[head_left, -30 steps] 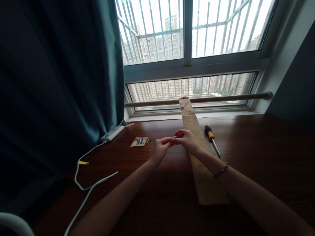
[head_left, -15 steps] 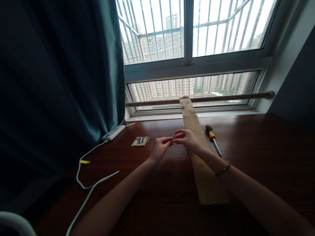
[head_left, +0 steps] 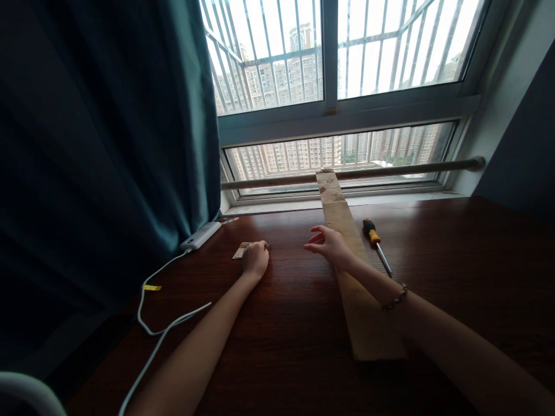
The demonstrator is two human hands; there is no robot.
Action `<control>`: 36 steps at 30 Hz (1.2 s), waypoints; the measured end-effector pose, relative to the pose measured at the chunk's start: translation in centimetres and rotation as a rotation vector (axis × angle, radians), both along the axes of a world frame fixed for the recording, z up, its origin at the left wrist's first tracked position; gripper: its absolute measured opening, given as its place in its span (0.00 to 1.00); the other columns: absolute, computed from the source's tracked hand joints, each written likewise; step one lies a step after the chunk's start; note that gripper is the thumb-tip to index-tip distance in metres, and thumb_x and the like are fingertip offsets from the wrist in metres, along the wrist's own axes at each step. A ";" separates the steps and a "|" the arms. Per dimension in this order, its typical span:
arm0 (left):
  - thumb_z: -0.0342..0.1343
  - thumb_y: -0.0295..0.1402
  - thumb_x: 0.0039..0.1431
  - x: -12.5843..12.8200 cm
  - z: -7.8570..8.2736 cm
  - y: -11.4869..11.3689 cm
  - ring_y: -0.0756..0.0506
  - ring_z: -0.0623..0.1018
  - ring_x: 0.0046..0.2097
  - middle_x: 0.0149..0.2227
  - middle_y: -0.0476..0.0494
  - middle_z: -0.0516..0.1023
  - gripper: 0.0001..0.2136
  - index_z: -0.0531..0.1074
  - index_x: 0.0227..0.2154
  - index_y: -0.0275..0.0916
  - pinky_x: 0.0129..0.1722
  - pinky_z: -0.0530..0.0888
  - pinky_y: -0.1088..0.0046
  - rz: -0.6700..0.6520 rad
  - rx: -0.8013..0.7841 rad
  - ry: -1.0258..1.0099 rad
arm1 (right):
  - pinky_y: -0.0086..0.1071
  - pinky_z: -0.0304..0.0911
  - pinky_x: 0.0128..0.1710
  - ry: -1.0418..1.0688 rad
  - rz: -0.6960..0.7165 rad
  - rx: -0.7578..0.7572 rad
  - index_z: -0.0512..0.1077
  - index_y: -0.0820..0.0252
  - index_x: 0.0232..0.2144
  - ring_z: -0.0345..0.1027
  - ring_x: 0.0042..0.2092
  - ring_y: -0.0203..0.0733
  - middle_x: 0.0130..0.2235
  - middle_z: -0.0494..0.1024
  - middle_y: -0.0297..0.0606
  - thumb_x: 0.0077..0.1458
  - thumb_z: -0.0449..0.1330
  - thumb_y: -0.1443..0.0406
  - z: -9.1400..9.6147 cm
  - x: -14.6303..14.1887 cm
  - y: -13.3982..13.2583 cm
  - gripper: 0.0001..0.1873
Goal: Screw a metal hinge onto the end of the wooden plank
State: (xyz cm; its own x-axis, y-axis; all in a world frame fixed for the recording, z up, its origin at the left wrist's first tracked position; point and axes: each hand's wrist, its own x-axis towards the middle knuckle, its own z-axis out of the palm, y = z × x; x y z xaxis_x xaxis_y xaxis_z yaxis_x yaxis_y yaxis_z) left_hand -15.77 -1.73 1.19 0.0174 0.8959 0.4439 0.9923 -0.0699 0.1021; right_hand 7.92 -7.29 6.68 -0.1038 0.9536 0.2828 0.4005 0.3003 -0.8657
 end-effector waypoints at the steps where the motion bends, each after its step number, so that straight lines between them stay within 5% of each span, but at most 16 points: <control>1: 0.46 0.26 0.53 0.0 -0.2 0.0 0.42 0.74 0.36 0.31 0.40 0.76 0.10 0.73 0.29 0.37 0.36 0.67 0.68 -0.015 0.009 0.048 | 0.29 0.67 0.29 -0.003 0.001 0.004 0.66 0.64 0.40 0.73 0.33 0.41 0.32 0.77 0.40 0.40 0.66 0.65 0.0 0.0 0.0 0.23; 17: 0.49 0.32 0.54 0.1 -0.4 -0.3 0.41 0.67 0.41 0.36 0.39 0.71 0.09 0.73 0.32 0.38 0.39 0.64 0.65 -0.080 0.110 0.169 | 0.29 0.66 0.29 -0.018 -0.018 0.007 0.67 0.64 0.39 0.73 0.33 0.41 0.31 0.78 0.40 0.41 0.66 0.65 0.2 0.1 -0.1 0.21; 30: 0.48 0.32 0.55 -0.2 -1.6 0.6 0.37 0.59 0.50 0.47 0.41 0.69 0.11 0.76 0.29 0.41 0.46 0.58 0.56 -0.051 0.106 0.042 | 0.28 0.67 0.28 0.002 -0.008 0.002 0.67 0.63 0.37 0.73 0.29 0.38 0.30 0.78 0.38 0.43 0.65 0.65 0.0 -0.1 -0.1 0.18; 36: 0.47 0.32 0.56 0.4 -1.2 -0.2 0.37 0.58 0.52 0.48 0.40 0.69 0.11 0.75 0.30 0.40 0.48 0.58 0.56 -0.124 0.127 0.039 | 0.27 0.65 0.25 0.059 -0.024 0.065 0.70 0.64 0.30 0.72 0.26 0.38 0.26 0.77 0.38 0.47 0.62 0.62 1.9 0.9 -0.1 0.10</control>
State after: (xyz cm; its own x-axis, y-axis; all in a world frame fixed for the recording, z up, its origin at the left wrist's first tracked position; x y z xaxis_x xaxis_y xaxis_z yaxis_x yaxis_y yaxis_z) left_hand -15.32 -1.93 -0.06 0.1438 0.8226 0.5501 0.9783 -0.2019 0.0461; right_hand 8.82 -7.36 8.59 -0.0625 0.9350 0.3490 0.3569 0.3475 -0.8671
